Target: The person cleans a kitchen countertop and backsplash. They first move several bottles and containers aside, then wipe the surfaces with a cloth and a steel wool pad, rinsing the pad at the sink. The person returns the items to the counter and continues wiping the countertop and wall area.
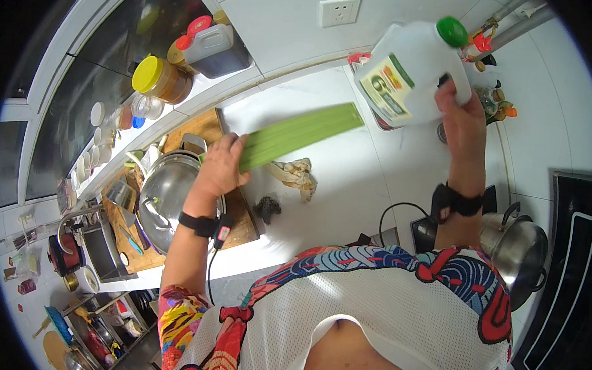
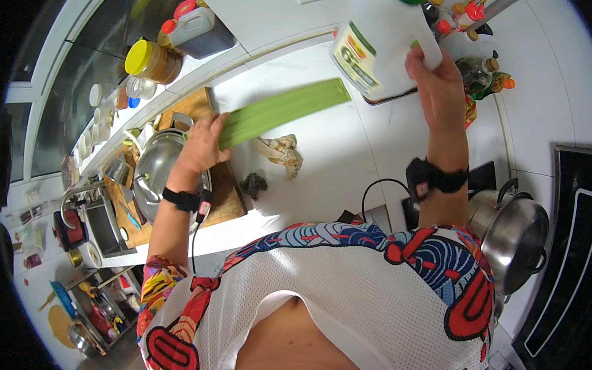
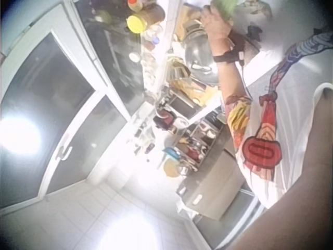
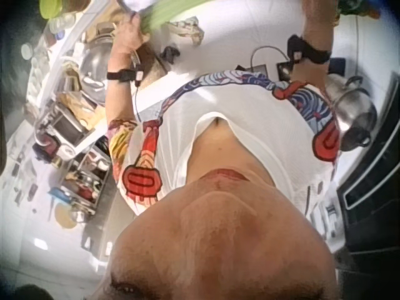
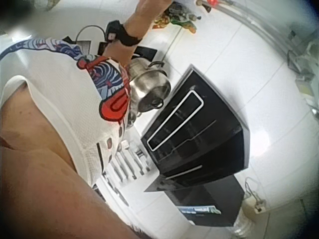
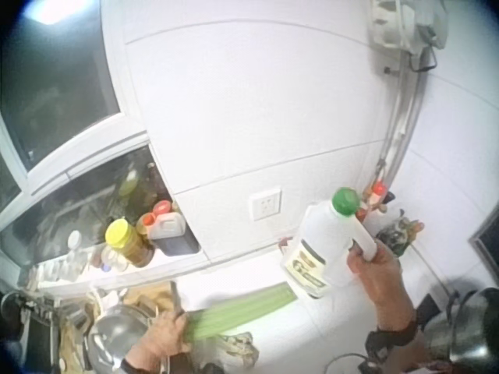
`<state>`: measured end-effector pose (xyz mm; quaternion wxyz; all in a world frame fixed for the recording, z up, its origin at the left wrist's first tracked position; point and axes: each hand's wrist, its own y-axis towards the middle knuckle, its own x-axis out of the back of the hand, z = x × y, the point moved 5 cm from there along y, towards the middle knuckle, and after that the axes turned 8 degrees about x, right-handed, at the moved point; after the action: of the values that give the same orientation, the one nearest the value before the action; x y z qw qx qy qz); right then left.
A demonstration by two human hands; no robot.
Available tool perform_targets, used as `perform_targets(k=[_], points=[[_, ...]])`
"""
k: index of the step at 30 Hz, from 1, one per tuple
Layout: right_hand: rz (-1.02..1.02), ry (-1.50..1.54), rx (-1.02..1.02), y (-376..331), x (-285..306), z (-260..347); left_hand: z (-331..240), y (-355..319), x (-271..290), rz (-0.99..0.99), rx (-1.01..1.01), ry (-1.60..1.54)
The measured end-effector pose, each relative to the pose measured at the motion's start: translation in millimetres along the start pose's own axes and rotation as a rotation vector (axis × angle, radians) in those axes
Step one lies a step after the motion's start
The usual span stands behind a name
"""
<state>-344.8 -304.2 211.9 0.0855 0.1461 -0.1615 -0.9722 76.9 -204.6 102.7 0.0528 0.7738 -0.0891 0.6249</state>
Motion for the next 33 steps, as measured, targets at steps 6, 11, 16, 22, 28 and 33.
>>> perform_targets(k=[6,11,16,22,28,33], points=[[-0.181,-0.212,-0.195,-59,42,-12,17,63,-34,-0.048,-0.009,-0.017],[-0.202,-0.143,-0.271,-91,52,-20,41,93,-76,0.108,0.088,0.15],[-0.236,-0.151,-0.287,-105,54,-24,60,107,-106,0.173,0.161,0.194],[-0.209,-0.068,-0.31,-112,59,-33,46,121,-139,-0.003,0.227,0.163],[-0.234,-0.059,-0.336,-114,64,-40,1,132,-158,-0.082,0.188,0.182],[-0.249,-0.072,-0.369,-119,65,-45,-10,137,-166,-0.011,0.149,0.234]])
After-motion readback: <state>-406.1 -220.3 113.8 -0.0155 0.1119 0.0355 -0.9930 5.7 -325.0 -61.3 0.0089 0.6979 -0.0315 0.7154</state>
